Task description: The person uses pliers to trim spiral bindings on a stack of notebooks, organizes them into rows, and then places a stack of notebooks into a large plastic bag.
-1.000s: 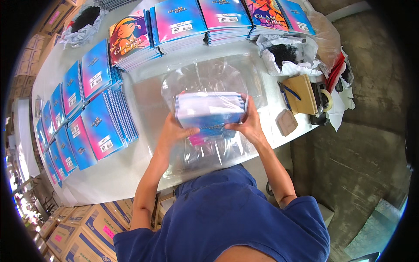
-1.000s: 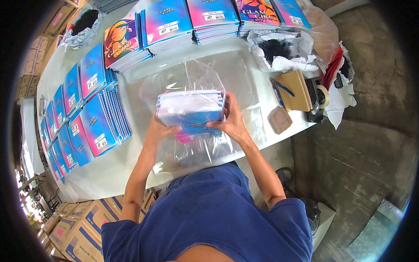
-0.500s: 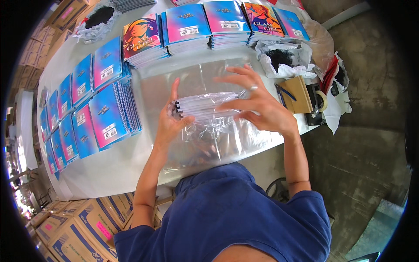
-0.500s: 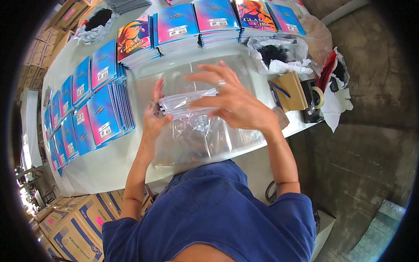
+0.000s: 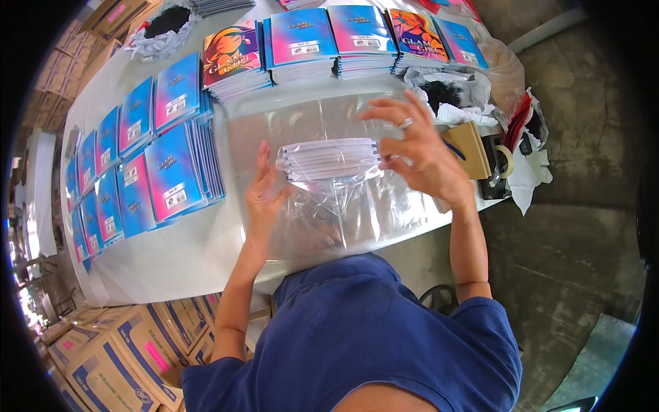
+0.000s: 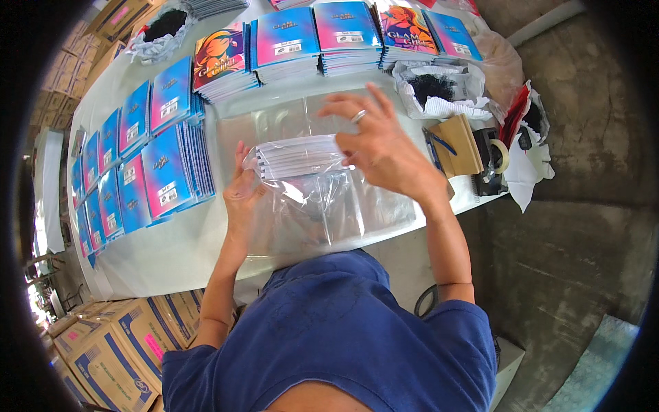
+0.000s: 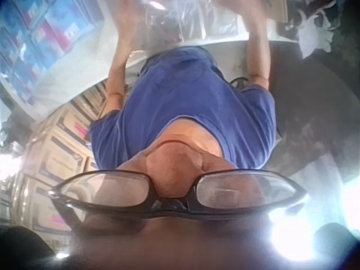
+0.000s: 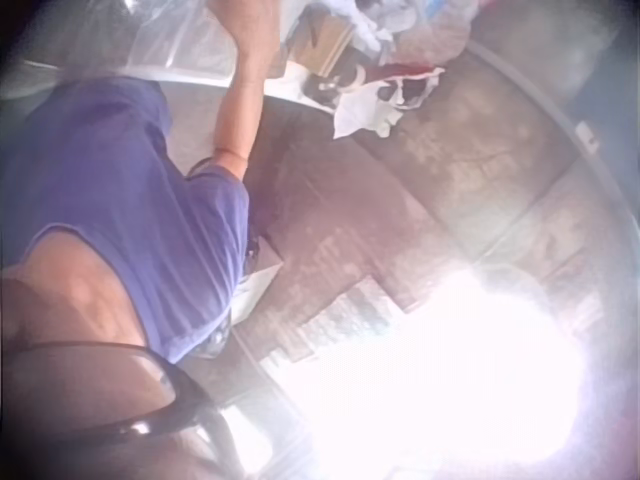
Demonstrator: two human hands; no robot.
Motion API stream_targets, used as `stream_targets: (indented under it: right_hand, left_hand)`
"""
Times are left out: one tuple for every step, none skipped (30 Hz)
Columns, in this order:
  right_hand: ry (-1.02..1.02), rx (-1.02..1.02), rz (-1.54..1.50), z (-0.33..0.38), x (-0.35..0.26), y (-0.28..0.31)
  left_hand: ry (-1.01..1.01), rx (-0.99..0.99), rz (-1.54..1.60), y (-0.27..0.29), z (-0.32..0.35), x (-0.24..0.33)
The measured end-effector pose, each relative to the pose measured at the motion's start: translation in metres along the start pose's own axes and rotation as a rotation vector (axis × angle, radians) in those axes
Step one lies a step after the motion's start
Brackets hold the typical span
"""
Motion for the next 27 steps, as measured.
stream_targets:
  right_hand:
    - [-0.018, 0.036, -0.029, 0.005, 0.004, 0.01]
    - [-0.037, 0.071, -0.058, 0.008, 0.007, 0.015]
    - [-0.031, 0.142, -0.125, 0.011, 0.008, 0.014]
    - [-0.035, 0.163, -0.117, 0.009, 0.006, 0.013]
    - [-0.036, 0.185, -0.11, 0.003, -0.001, 0.009]
    - [-0.037, 0.207, -0.103, -0.005, -0.009, 0.005]
    - [0.006, 0.242, 0.027, -0.016, -0.022, -0.004]
    - [0.02, 0.155, 0.12, -0.025, -0.028, -0.013]
    - [0.033, 0.066, 0.211, -0.032, -0.031, -0.025]
    - [0.056, -0.025, 0.295, -0.038, -0.03, -0.036]
    - [0.016, -0.061, 0.23, -0.043, -0.021, -0.043]
    - [-0.01, 0.096, 0.243, -0.045, -0.01, -0.04]
    - [-0.031, 0.25, 0.25, -0.043, 0.004, -0.037]
    - [-0.045, 0.398, 0.256, -0.038, 0.013, -0.031]
    - [-0.235, 0.452, -0.017, -0.027, 0.025, -0.023]
    - [-0.428, 0.5, -0.284, -0.015, 0.037, -0.013]
    - [-0.454, 0.6, -0.508, -0.003, 0.047, -0.024]
    - [-0.474, 0.695, -0.735, 0.016, 0.063, -0.054]
    - [-0.49, 0.783, -0.97, 0.034, 0.077, -0.084]
    - [-0.671, 0.705, -1.066, 0.037, 0.077, -0.116]
    - [-0.66, 0.673, -1.222, 0.041, 0.077, -0.151]
    - [-0.662, 0.647, -1.329, 0.033, 0.067, -0.162]
    - [-0.665, 0.623, -1.433, 0.026, 0.056, -0.171]
    - [-0.667, 0.599, -1.536, 0.022, 0.051, -0.175]
    - [-0.656, 0.587, -1.435, 0.024, 0.055, -0.173]
    - [-0.643, 0.57, -1.332, 0.027, 0.063, -0.166]
    - [-0.63, 0.553, -1.229, 0.032, 0.069, -0.16]
  left_hand:
    - [-0.039, -0.017, -0.017, 0.005, -0.004, 0.002]
    - [-0.078, -0.035, -0.033, 0.007, -0.006, 0.004]
    - [-0.036, -0.011, 0.024, 0.007, -0.006, 0.005]
    - [0.004, 0.005, 0.081, 0.005, -0.009, 0.007]
    - [0.042, 0.022, 0.136, 0.003, -0.012, 0.009]
    - [0.083, 0.008, 0.189, -0.002, -0.015, 0.009]
    - [0.124, -0.003, 0.237, -0.006, -0.018, 0.011]
    - [0.166, -0.024, 0.292, -0.011, -0.02, 0.011]
    - [0.153, -0.031, 0.267, -0.014, -0.021, 0.009]
    - [0.142, -0.027, 0.238, -0.014, -0.018, 0.005]
    - [0.132, -0.033, 0.216, -0.016, -0.017, 0.003]
    - [0.139, -0.066, 0.204, -0.015, -0.018, 0.0]
    - [0.151, -0.093, 0.19, -0.011, -0.018, -0.003]
    - [0.162, -0.11, 0.179, -0.01, -0.017, -0.003]
    - [0.119, -0.088, 0.207, -0.008, -0.013, -0.001]
    - [0.07, -0.071, 0.239, -0.01, -0.014, 0.005]
    - [0.019, -0.061, 0.276, -0.013, -0.016, 0.008]
    - [0.035, -0.098, 0.275, -0.017, -0.016, 0.007]
    - [0.054, -0.131, 0.27, -0.022, -0.014, 0.004]
    - [0.076, -0.165, 0.258, -0.024, -0.01, 0.002]
    - [0.049, -0.158, 0.189, -0.026, -0.009, 0.0]
    - [0.026, -0.143, 0.113, -0.026, -0.006, -0.001]
    - [0.001, -0.133, 0.04, -0.027, -0.006, 0.002]
    - [0.066, -0.147, 0.083, -0.028, -0.007, 0.005]
    - [0.136, -0.16, 0.122, -0.027, -0.01, 0.016]
    - [0.205, -0.169, 0.163, -0.025, -0.01, 0.023]
    - [0.185, -0.097, 0.154, -0.022, -0.007, 0.024]
Point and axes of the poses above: each hand's wrist, its own z-axis away from the middle knuckle, its own y-axis out of the back of the hand, x = y × z, the point moved 1 cm from there along -z, towards the middle knuckle, and after that the axes turned 2 degrees about z, right-handed, at the moved point
